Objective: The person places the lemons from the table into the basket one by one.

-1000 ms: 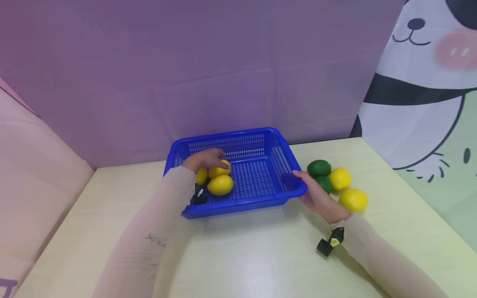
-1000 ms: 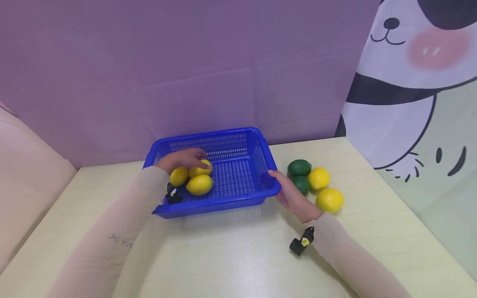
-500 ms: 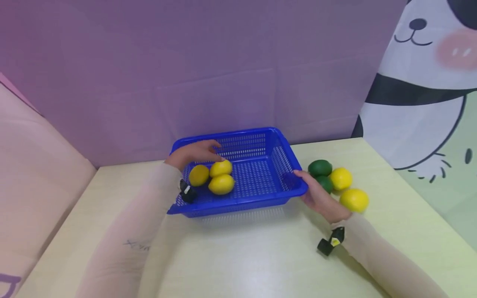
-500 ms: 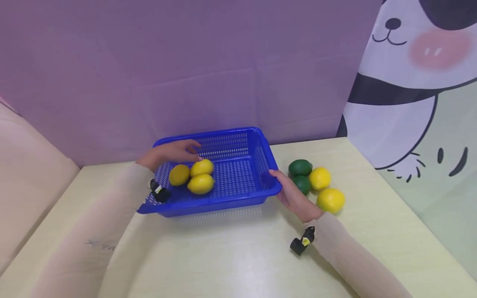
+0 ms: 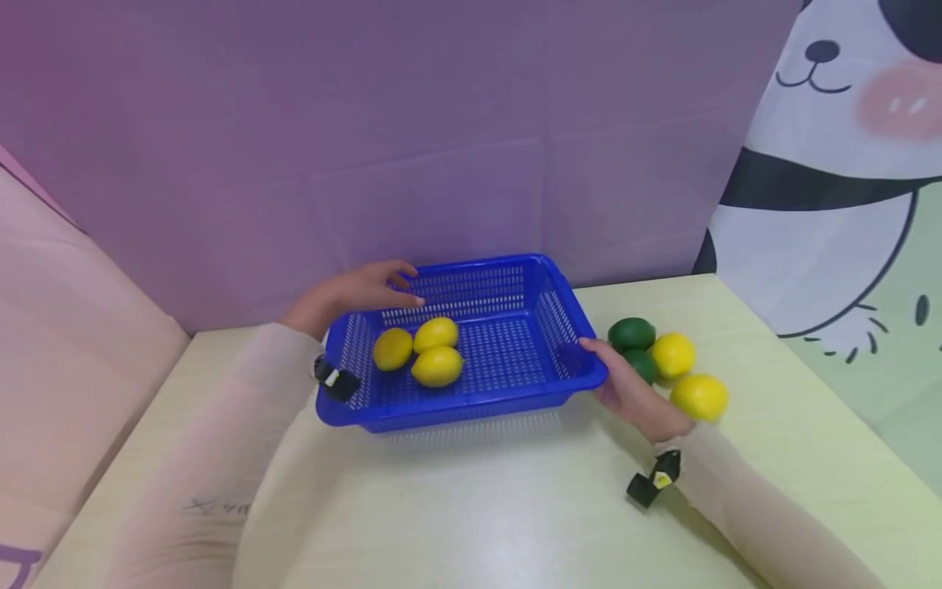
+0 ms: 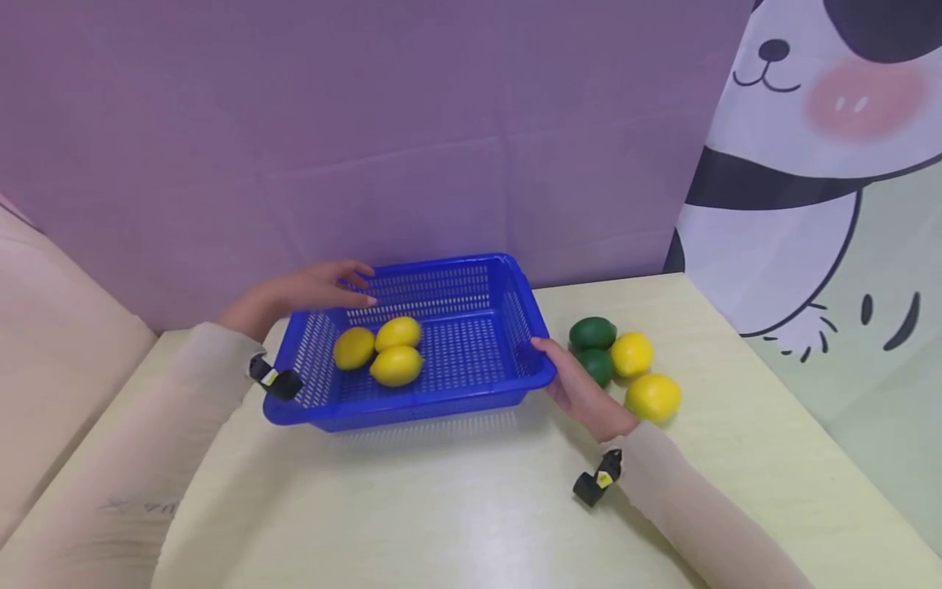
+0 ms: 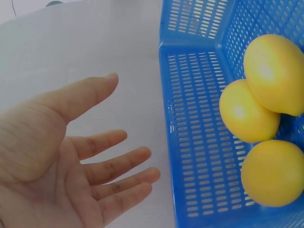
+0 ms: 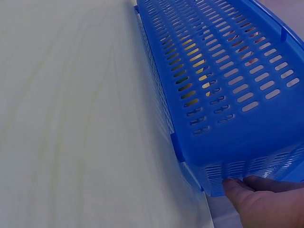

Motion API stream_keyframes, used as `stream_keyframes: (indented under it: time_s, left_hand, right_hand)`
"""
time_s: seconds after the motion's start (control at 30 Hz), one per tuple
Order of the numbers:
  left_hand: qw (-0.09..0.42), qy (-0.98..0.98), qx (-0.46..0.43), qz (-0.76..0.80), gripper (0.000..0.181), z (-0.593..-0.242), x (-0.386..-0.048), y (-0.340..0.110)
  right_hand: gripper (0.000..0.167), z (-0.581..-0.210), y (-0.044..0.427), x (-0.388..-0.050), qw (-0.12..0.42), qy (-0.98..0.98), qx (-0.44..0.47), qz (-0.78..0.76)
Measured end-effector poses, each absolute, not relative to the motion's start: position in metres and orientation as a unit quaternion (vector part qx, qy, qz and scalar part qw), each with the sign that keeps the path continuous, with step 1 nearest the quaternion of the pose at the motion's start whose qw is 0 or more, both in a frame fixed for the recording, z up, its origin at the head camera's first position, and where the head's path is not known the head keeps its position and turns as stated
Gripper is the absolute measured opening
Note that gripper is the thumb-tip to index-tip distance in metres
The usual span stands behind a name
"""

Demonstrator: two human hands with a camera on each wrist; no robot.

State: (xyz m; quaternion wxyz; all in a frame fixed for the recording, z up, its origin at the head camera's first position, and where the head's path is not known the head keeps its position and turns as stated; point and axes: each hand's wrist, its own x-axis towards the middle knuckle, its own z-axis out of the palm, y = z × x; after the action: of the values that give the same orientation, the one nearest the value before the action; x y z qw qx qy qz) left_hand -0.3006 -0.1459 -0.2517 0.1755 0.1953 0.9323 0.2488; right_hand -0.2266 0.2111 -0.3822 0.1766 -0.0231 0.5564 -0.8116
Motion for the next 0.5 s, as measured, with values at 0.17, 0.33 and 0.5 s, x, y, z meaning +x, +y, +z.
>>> stream_keyframes:
  time_s: [0.17,0.33,0.5]
  left_hand:
    - [0.158,0.932,0.202,0.255,0.063,-0.249,-0.296,-0.155]
    - [0.145,0.931,0.192,0.273,0.062,-0.247,-0.289,-0.166]
    - [0.125,0.930,0.179,0.296,0.063,-0.248,-0.284,-0.178]
  right_hand:
    - [0.041,-0.383,0.211,-0.225,0.176,0.554,-0.028,-0.813]
    - [0.038,-0.382,0.211,-0.225,0.174,0.547,-0.034,-0.818]
    - [0.038,-0.383,0.211,-0.225,0.173,0.546,-0.035,-0.819]
